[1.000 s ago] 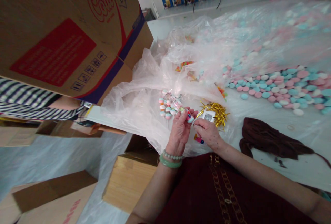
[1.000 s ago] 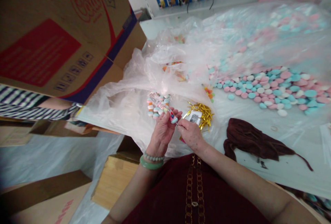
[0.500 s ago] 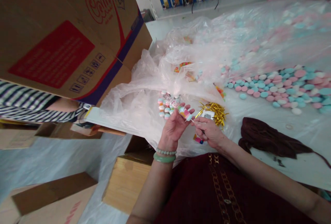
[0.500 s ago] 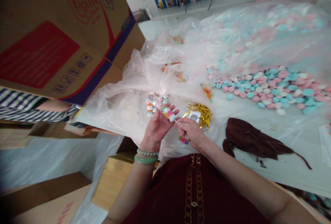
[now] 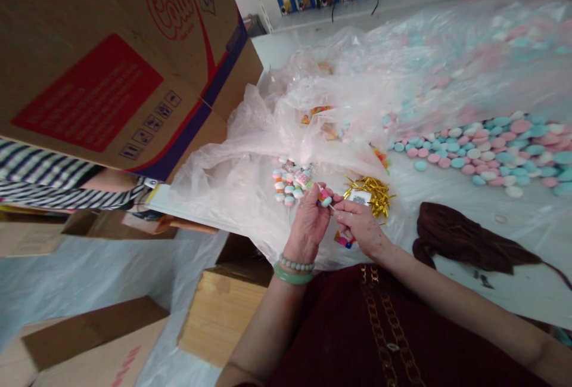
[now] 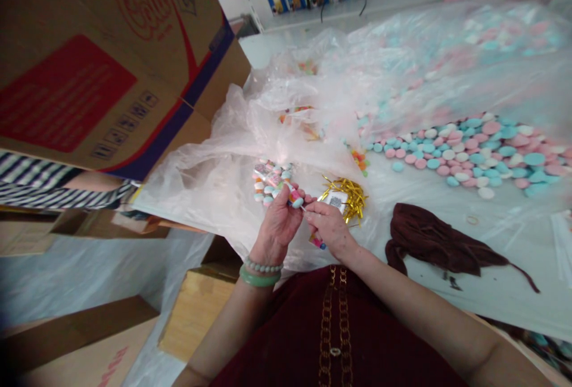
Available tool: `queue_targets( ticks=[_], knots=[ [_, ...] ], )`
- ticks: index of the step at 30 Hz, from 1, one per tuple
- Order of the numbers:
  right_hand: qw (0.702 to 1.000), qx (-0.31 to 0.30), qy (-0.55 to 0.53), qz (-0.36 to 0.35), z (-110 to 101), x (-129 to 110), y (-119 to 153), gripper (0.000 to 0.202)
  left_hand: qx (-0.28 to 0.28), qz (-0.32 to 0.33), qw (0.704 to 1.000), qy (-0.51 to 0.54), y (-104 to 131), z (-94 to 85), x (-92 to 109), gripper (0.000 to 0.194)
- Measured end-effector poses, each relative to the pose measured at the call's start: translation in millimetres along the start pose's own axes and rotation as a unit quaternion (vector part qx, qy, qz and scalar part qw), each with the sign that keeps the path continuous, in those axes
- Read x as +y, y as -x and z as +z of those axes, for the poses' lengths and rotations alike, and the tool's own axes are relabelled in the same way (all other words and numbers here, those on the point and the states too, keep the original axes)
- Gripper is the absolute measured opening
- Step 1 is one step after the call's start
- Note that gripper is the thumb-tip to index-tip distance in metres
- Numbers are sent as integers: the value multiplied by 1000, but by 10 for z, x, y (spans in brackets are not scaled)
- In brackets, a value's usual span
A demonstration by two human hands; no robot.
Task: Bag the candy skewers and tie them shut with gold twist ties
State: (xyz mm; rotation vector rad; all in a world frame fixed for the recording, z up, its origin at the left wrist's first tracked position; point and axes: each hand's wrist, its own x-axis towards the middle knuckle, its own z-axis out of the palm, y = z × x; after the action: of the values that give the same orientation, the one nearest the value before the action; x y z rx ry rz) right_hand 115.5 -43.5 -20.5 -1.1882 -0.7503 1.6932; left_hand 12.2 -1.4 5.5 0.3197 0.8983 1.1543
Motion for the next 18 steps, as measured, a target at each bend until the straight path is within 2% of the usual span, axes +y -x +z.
queue_targets(
  ticks=[4,8,10,13,15,18],
  knots=[
    [986,-59,-136,80,-28,29,-38,19,5,-35,999,-12,18,-9,18,24],
    [976,-98,-166,100,-115,37,-76,19,-2,-108,994,-16,-30,-81,157,29],
    [979,-95,-150,98,-143,30,-82,19,2,-95,995,-10,-74,-127,231,27],
    [981,-90,-136,109,-154,24,-84,18,7,-36,999,11,-126,-180,276,19],
    [978,-92,-147,119,-151,25,-88,18,1,-11,1000,11,-131,-193,249,14],
    [972,-100,-170,124,-156,25,-98,18,-1,-17,1000,-4,-102,-180,161,13]
  ],
)
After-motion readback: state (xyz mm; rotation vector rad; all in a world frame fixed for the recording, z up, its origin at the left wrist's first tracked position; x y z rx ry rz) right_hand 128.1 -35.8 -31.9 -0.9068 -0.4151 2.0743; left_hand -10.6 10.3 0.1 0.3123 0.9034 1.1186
